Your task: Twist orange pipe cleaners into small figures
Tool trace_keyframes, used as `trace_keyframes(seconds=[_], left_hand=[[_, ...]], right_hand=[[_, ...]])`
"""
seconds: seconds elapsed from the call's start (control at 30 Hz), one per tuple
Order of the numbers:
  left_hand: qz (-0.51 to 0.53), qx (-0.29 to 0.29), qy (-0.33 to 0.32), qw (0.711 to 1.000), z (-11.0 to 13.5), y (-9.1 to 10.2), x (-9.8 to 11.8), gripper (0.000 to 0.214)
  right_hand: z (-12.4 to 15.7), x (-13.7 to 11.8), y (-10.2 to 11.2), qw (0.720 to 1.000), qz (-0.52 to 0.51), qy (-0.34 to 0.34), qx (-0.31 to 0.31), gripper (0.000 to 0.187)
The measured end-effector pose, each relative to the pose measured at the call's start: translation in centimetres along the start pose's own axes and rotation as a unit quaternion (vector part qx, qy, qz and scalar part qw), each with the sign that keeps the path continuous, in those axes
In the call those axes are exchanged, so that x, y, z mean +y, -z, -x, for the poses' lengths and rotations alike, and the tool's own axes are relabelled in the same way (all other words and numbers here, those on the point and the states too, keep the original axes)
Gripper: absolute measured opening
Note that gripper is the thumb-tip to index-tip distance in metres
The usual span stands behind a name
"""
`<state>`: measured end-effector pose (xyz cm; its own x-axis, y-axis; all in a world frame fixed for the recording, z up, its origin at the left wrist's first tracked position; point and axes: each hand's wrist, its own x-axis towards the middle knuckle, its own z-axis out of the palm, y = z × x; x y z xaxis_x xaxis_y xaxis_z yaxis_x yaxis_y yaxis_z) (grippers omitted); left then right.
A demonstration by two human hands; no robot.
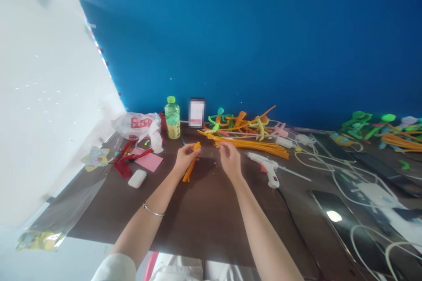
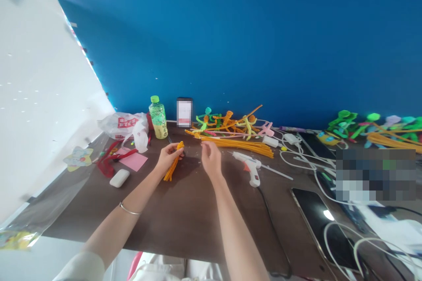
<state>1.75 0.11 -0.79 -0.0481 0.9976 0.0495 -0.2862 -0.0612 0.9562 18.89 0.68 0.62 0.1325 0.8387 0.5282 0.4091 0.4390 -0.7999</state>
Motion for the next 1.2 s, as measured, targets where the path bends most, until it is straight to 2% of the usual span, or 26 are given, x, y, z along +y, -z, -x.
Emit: trace_keyframes(seconds=[0.07, 0.17, 0.23, 0.33, 0.4, 0.5, 0.6, 0.7, 0.8, 1.0, 1.2], left_hand=[[0.014, 0.0, 0.0, 1.0, 0.0, -0.2, 0.1, 0.042], [0.034, -0.001, 0.003, 0.999, 0.1, -0.4, 0.0, 0.042], [0.034, -0.001, 0.003, 0.999, 0.0, -0.5, -0.1, 0.044], [0.016, -0.015, -0.005, 1.0, 0.0, -0.6, -0.2, 0.046], [-0.005, -0.025, -0.027, 0.999, 0.1, -0.5, -0.2, 0.043], [-0.055, -0.05, -0.047, 0.996, 0.2, -0.5, -0.3, 0.039], [-0.11, -0.076, -0.067, 0.989, 0.3, -0.4, -0.6, 0.037], [-0.153, -0.108, -0.086, 0.979, 0.6, -0.4, -0.9, 0.033], [-0.19, -0.135, -0.105, 0.967, 0.8, -0.3, -1.0, 0.029], [-0.224, -0.181, -0.096, 0.953, 1.0, -0.3, -1.2, 0.03], [-0.193, -0.199, -0.067, 0.958, 1.0, -0.3, -1.4, 0.032]], right_hand=[[-1.4, 0.9, 0.8, 0.999, 0.038, -0.016, 0.036, 0.02], [-3.6, 1.6, 1.3, 0.994, 0.089, -0.058, 0.021, 0.018], [-4.6, 1.0, 1.0, 0.993, 0.103, -0.06, -0.024, 0.017], [-5.1, -1.4, 0.0, 0.991, 0.083, 0.003, -0.109, 0.018], [-5.0, -3.1, -0.8, 0.981, 0.058, 0.019, -0.186, 0.018], [-4.8, -4.5, -1.2, 0.95, 0.033, -0.036, -0.309, 0.02], [-4.9, -4.3, -0.8, 0.917, -0.007, -0.123, -0.378, 0.024], [-4.8, -3.6, 0.0, 0.894, -0.054, -0.193, -0.401, 0.026], [-4.7, -2.9, 0.7, 0.872, -0.082, -0.23, -0.423, 0.028], [-4.6, -2.0, 1.5, 0.854, -0.071, -0.233, -0.461, 0.029], [-4.5, -2.3, 1.6, 0.857, -0.046, -0.217, -0.465, 0.027]])
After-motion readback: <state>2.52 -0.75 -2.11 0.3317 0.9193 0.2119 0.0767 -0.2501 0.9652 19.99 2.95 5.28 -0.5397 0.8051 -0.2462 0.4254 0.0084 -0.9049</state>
